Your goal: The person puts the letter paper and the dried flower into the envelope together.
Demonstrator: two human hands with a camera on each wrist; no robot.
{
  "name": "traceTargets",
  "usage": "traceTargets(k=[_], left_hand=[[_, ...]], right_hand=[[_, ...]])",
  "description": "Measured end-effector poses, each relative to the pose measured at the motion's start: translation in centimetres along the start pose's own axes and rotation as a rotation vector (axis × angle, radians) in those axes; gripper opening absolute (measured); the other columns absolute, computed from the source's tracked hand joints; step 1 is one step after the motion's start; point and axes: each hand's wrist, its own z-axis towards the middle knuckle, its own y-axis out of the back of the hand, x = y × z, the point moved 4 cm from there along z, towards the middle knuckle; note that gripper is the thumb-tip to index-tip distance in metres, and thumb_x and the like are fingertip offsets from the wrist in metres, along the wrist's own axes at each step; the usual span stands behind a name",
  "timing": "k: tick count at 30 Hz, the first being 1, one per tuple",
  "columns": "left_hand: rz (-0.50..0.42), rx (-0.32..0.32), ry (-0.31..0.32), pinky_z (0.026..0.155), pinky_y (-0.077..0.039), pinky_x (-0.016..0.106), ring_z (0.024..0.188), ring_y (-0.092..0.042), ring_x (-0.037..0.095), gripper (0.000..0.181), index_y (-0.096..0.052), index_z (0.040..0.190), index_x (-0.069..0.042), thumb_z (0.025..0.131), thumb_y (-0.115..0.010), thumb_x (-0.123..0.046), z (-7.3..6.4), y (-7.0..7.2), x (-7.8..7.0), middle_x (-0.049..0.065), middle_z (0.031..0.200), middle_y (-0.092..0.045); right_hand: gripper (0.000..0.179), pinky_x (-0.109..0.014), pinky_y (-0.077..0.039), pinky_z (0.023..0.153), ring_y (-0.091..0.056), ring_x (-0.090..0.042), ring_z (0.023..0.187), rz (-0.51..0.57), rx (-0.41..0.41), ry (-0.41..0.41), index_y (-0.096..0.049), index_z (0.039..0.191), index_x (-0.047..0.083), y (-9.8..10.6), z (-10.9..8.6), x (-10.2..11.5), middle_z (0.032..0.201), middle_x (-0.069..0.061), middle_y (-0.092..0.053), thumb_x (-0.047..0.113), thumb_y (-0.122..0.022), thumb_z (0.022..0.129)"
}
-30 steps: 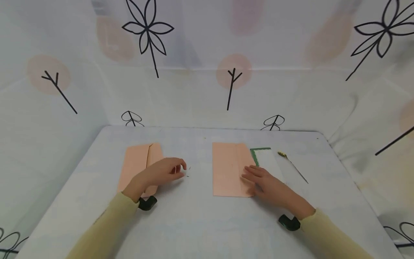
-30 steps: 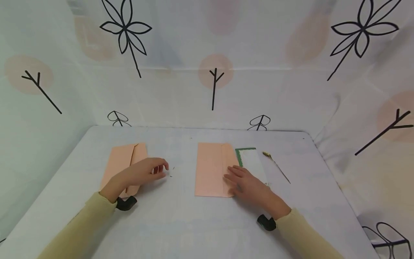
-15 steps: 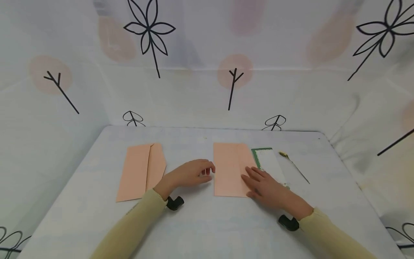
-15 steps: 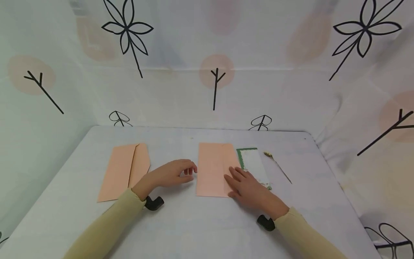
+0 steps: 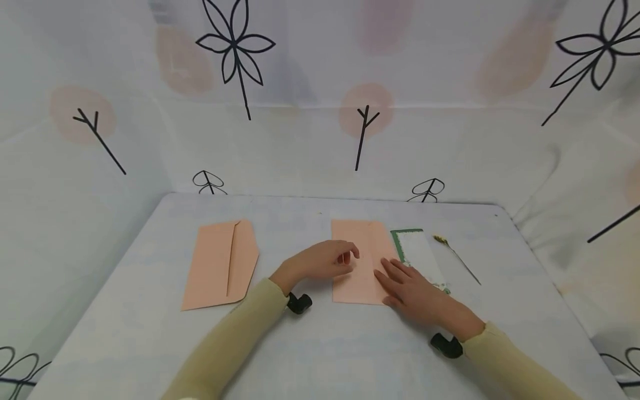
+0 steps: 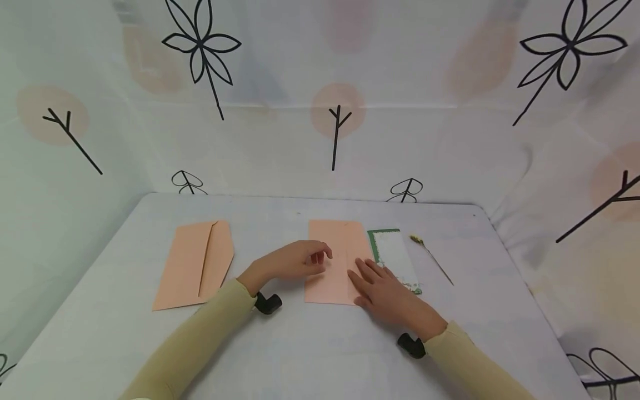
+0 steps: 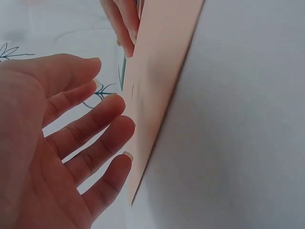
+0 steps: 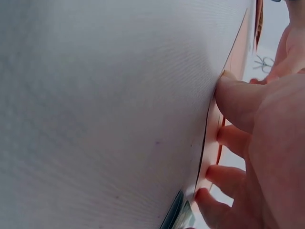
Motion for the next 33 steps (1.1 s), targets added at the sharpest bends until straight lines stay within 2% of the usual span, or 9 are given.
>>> traceTargets(k=[4,7,11,14,21,28,33], left_hand=[[0.012,0.012,0.002,0.078,-0.044,0.022,0.086,-0.053,0.009,0.025,-0.060,0.123,-0.015,0.098,-0.061,-0.021,1.5,-0.2,-0.2,-0.005,0.094,-0.057],[0.055,0.025,0.026,0.080,-0.043,0.023,0.086,-0.053,0.010,0.023,-0.062,0.122,-0.017,0.100,-0.057,-0.019,2.5,-0.4,-0.4,-0.005,0.096,-0.058],[0.148,0.046,0.048,0.088,-0.042,0.024,0.097,-0.054,0.009,0.027,-0.064,0.124,-0.022,0.102,-0.049,-0.017,3.6,-0.8,-0.7,-0.006,0.112,-0.062],[0.201,0.059,0.042,0.092,-0.040,0.024,0.103,-0.053,0.008,0.029,-0.065,0.125,-0.023,0.102,-0.048,-0.018,4.2,-1.0,-1.0,-0.007,0.120,-0.062],[0.233,0.093,0.029,0.083,-0.042,0.023,0.093,-0.054,0.008,0.019,-0.066,0.114,-0.023,0.101,-0.053,-0.021,5.2,-1.4,-1.0,-0.008,0.102,-0.060],[0.254,0.120,0.032,0.082,-0.043,0.025,0.091,-0.055,0.009,0.016,-0.064,0.112,-0.022,0.100,-0.053,-0.019,5.6,-1.4,-1.4,-0.007,0.102,-0.061],[0.254,0.128,0.042,0.078,-0.042,0.025,0.086,-0.054,0.010,0.014,-0.063,0.109,-0.022,0.099,-0.053,-0.018,5.7,-1.5,-1.5,-0.007,0.096,-0.059]], right_hand=[[0.058,-0.061,-0.025,0.109,-0.024,-0.046,0.143,0.007,-0.002,0.011,-0.041,0.149,0.001,0.0,0.0,-0.1,0.157,-0.026,-0.027,0.028,-0.057,0.101],[0.058,-0.061,-0.025,0.109,-0.025,-0.046,0.143,0.001,-0.007,0.020,-0.041,0.149,0.002,-0.1,0.0,-0.3,0.157,-0.026,-0.027,0.030,-0.057,0.101],[0.059,-0.061,-0.025,0.109,-0.025,-0.045,0.143,-0.003,0.003,0.016,-0.040,0.150,0.003,-0.2,0.1,-0.5,0.157,-0.025,-0.027,0.032,-0.056,0.101],[0.059,-0.062,-0.025,0.109,-0.025,-0.045,0.143,-0.007,0.013,0.011,-0.040,0.150,0.003,-0.3,0.1,-0.6,0.157,-0.026,-0.027,0.032,-0.056,0.101],[0.058,-0.069,-0.023,0.106,-0.026,-0.046,0.142,0.018,0.014,-0.005,-0.042,0.150,0.005,-0.1,0.1,-0.5,0.157,-0.025,-0.028,0.034,-0.055,0.102],[0.058,-0.071,-0.022,0.105,-0.027,-0.046,0.142,0.013,0.006,-0.010,-0.043,0.150,0.006,-0.2,0.1,-0.5,0.157,-0.024,-0.029,0.036,-0.054,0.102],[0.058,-0.071,-0.020,0.106,-0.025,-0.045,0.143,0.031,0.012,-0.019,-0.041,0.151,0.007,-0.1,-0.1,-0.5,0.158,-0.023,-0.027,0.038,-0.052,0.103]])
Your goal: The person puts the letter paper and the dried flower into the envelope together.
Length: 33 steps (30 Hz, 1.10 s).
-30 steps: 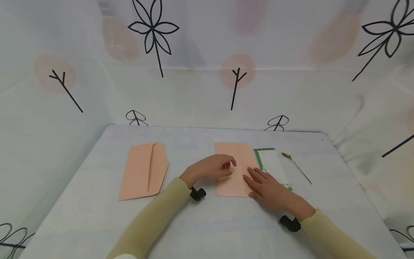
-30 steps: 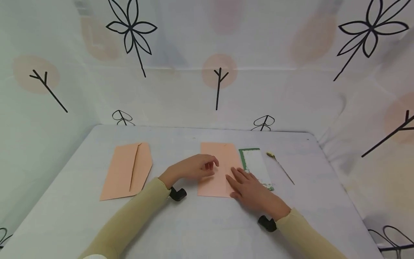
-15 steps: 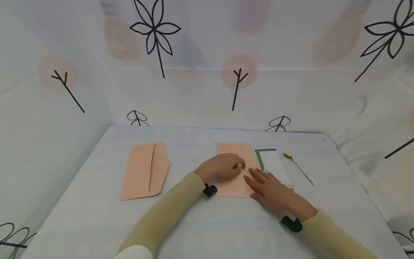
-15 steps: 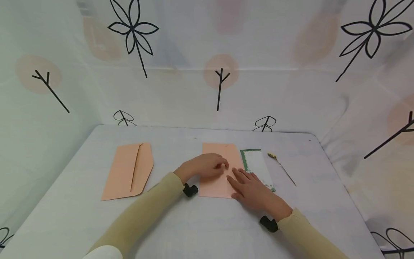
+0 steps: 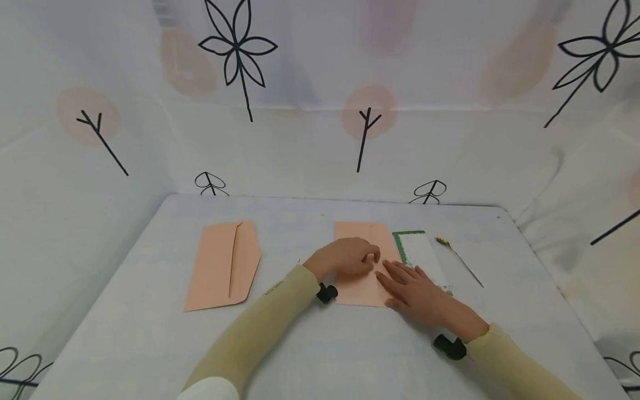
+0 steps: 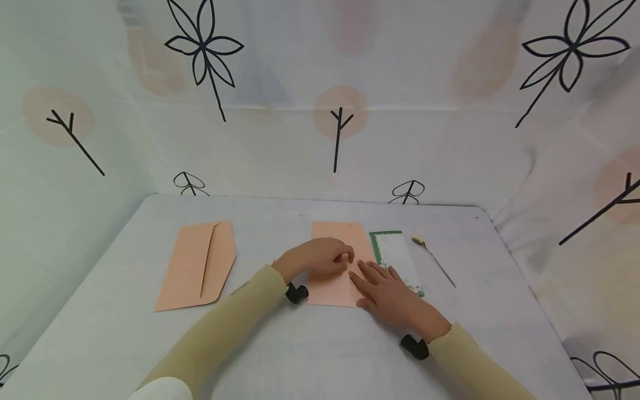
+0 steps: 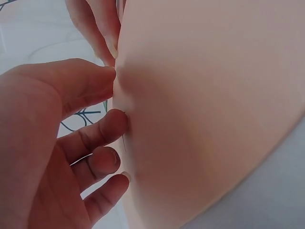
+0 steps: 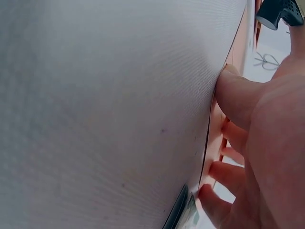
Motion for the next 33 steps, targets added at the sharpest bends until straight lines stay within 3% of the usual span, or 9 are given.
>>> traceTargets(k=[14,19,27,33], left_hand=[[0.004,0.002,0.026,0.065,-0.040,0.025,0.074,-0.052,0.009,0.005,-0.056,0.099,-0.025,0.097,-0.058,-0.030,0.0,-0.1,-0.2,-0.007,0.077,-0.053],[0.021,-0.019,0.024,0.064,-0.040,0.026,0.071,-0.052,0.010,0.004,-0.055,0.097,-0.024,0.099,-0.055,-0.028,0.2,0.0,-0.3,-0.007,0.076,-0.054],[0.080,-0.070,0.042,0.059,-0.039,0.026,0.066,-0.052,0.009,0.012,-0.056,0.096,-0.026,0.100,-0.057,-0.038,0.4,0.0,-0.6,-0.008,0.072,-0.053],[0.101,-0.059,0.077,0.059,-0.040,0.027,0.067,-0.053,0.010,0.008,-0.057,0.094,-0.025,0.098,-0.057,-0.032,0.2,0.2,-1.1,-0.008,0.074,-0.055]], right_hand=[[0.061,-0.070,-0.020,0.106,-0.026,-0.044,0.143,-0.005,0.000,-0.002,-0.040,0.152,0.008,-0.1,0.0,0.0,0.159,-0.022,-0.027,0.039,-0.054,0.102],[0.062,-0.069,-0.022,0.106,-0.026,-0.044,0.143,-0.005,0.007,-0.008,-0.039,0.152,0.007,0.0,0.1,-0.1,0.159,-0.022,-0.026,0.039,-0.055,0.101],[0.064,-0.069,-0.020,0.107,-0.025,-0.043,0.144,0.000,0.008,-0.021,-0.037,0.153,0.008,-0.1,0.1,-0.1,0.160,-0.021,-0.025,0.040,-0.056,0.101],[0.059,-0.070,-0.021,0.106,-0.026,-0.044,0.143,0.010,0.003,-0.006,-0.042,0.151,0.008,0.2,0.0,0.0,0.158,-0.022,-0.027,0.039,-0.054,0.102]])
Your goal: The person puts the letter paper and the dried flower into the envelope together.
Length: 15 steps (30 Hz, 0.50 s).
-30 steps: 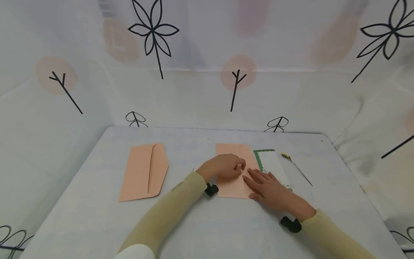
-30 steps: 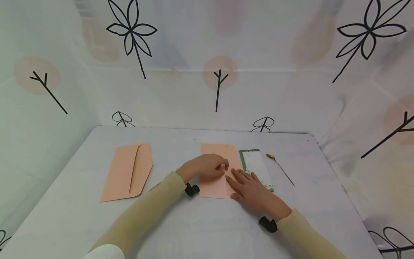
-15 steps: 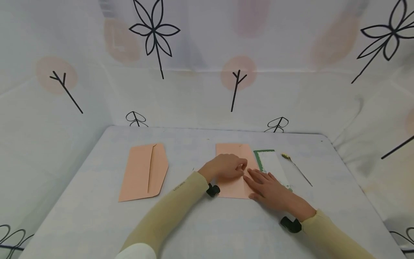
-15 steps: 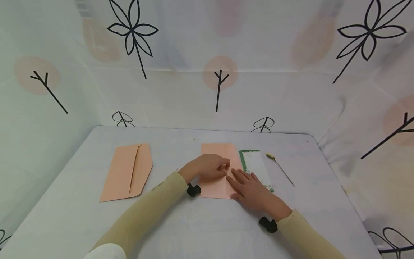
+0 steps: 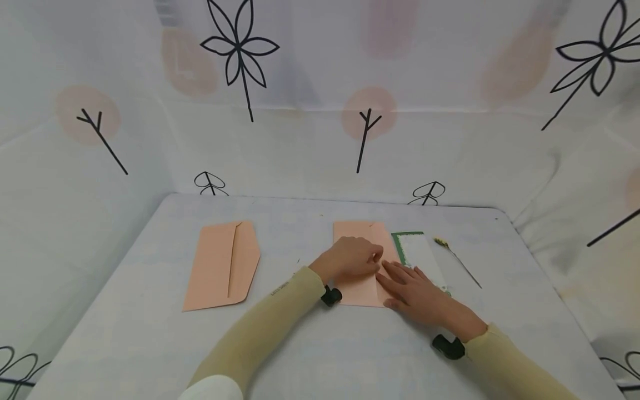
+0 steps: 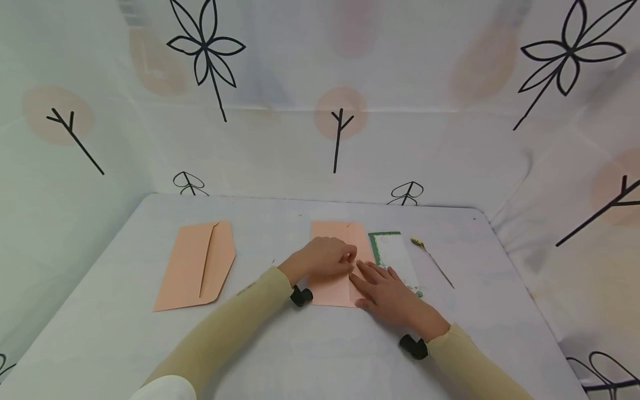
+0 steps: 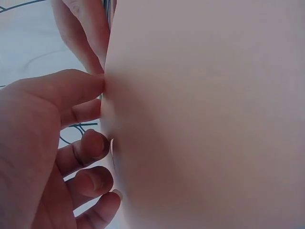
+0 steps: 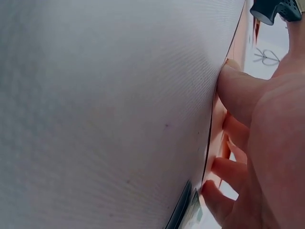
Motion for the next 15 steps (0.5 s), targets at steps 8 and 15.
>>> traceTargets(k=[8,15], left_hand=[[0.007,0.017,0.017,0.059,-0.041,0.027,0.067,-0.054,0.010,0.014,-0.058,0.098,-0.026,0.098,-0.057,-0.040,0.0,-0.2,0.4,-0.008,0.075,-0.057],[-0.138,0.017,0.007,0.062,-0.039,0.026,0.070,-0.052,0.010,0.020,-0.054,0.101,-0.027,0.097,-0.060,-0.046,0.3,-1.3,1.5,-0.006,0.077,-0.055]], right_hand=[[0.059,-0.070,-0.022,0.105,-0.027,-0.045,0.143,-0.016,-0.001,0.000,-0.043,0.150,0.008,-0.2,0.0,-0.1,0.158,-0.023,-0.028,0.040,-0.054,0.101],[0.060,-0.070,-0.023,0.105,-0.031,-0.045,0.141,-0.020,-0.014,0.023,-0.046,0.149,0.008,-0.1,0.3,-0.3,0.155,-0.023,-0.033,0.042,-0.056,0.100]])
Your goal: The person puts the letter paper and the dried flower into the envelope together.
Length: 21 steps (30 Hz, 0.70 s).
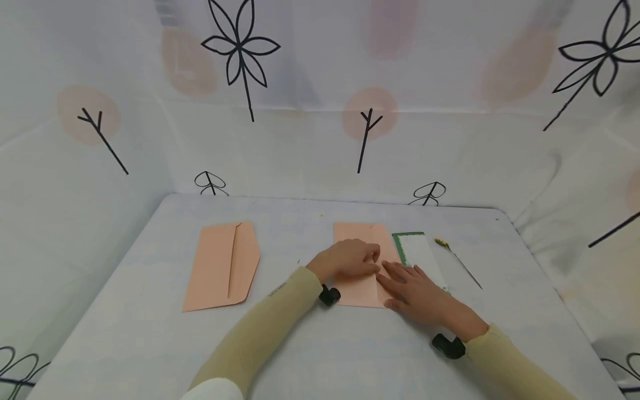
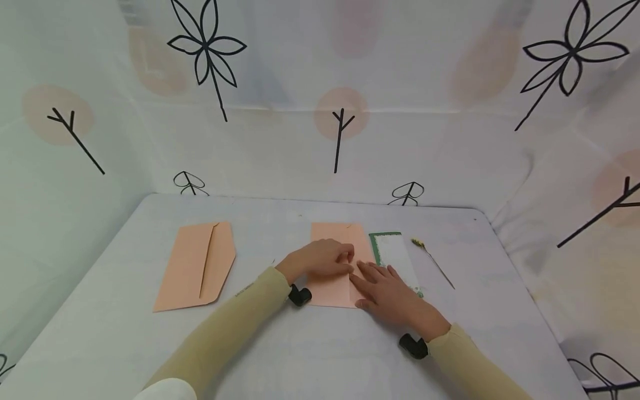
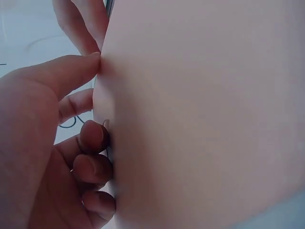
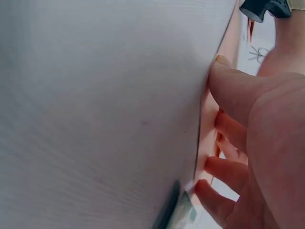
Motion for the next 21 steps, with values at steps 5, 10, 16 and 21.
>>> traceTargets(k=[5,10,16,21], left_hand=[[-0.068,0.010,-0.027,0.065,-0.039,0.025,0.072,-0.053,0.010,0.021,-0.054,0.103,-0.026,0.097,-0.061,-0.044,-0.1,-0.2,0.4,-0.005,0.077,-0.055],[-0.094,0.038,-0.009,0.066,-0.040,0.025,0.074,-0.053,0.010,0.021,-0.053,0.102,-0.026,0.096,-0.063,-0.043,-0.1,-0.1,0.6,-0.006,0.079,-0.056],[-0.098,0.052,-0.013,0.066,-0.038,0.024,0.072,-0.052,0.011,0.021,-0.052,0.101,-0.025,0.097,-0.063,-0.042,0.1,-0.1,0.4,-0.005,0.078,-0.055],[-0.101,0.059,-0.003,0.066,-0.037,0.023,0.071,-0.051,0.010,0.021,-0.052,0.100,-0.024,0.097,-0.063,-0.042,0.1,-0.1,0.2,-0.006,0.079,-0.055]], right_hand=[[0.057,-0.066,-0.026,0.106,-0.036,-0.045,0.138,0.032,-0.014,0.018,-0.050,0.145,0.006,0.5,0.2,0.0,0.150,-0.024,-0.040,0.035,-0.062,0.098],[0.049,-0.060,-0.034,0.105,-0.042,-0.042,0.134,0.086,-0.039,-0.002,-0.056,0.140,0.006,1.1,0.1,-0.5,0.145,-0.021,-0.048,0.026,-0.066,0.097],[0.042,-0.053,-0.044,0.098,-0.049,-0.038,0.130,0.122,-0.132,-0.107,-0.062,0.134,0.007,2.1,-0.7,-1.8,0.141,-0.016,-0.054,0.021,-0.068,0.095],[0.037,-0.056,-0.045,0.095,-0.053,-0.040,0.124,0.142,-0.215,-0.206,-0.065,0.129,0.006,3.2,-1.6,-3.0,0.135,-0.018,-0.058,0.016,-0.070,0.094]])
